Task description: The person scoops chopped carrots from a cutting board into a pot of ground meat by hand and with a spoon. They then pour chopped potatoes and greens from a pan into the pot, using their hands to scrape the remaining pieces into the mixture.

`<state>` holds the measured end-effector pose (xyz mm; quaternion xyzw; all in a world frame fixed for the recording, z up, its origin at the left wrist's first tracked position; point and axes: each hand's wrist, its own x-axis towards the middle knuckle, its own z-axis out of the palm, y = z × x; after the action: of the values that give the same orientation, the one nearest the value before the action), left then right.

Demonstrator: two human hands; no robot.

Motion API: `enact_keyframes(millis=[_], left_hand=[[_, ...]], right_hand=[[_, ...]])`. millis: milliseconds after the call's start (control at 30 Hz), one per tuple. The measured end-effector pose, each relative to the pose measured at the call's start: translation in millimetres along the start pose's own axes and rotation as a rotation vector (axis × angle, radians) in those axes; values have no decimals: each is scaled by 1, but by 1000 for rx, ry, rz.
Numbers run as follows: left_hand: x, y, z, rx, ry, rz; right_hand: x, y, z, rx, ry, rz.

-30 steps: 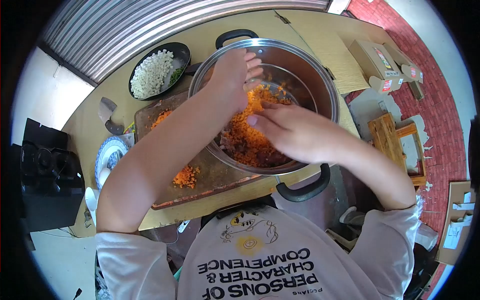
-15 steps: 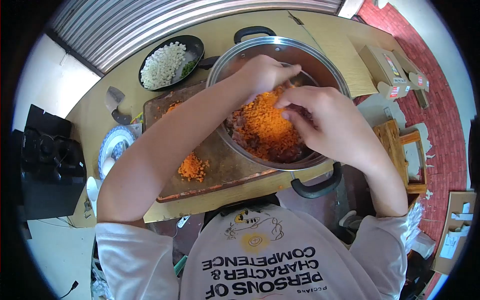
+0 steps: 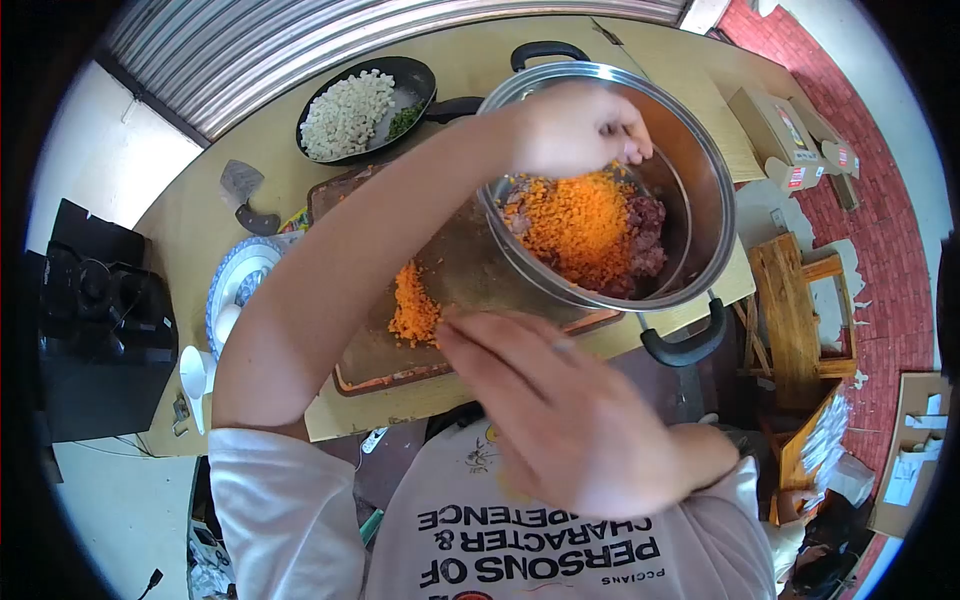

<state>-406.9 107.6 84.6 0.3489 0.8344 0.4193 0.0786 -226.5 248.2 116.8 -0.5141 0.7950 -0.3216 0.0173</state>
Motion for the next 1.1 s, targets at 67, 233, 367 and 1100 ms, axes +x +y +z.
enact_keyframes(millis=[67,233,367,1100], left_hand=[[-17,15,-18,-97,51,-17],[-74,13,-63,-2,250,139],[-140,-4,-58,-50,522,-84],[-224,-115,27,111,994,-578]], right_hand=[[15,18,44,130,-63,57],[56,80,122,75,278,152],[85,100,145,121,364,392],[140,136,178,284,222,197]])
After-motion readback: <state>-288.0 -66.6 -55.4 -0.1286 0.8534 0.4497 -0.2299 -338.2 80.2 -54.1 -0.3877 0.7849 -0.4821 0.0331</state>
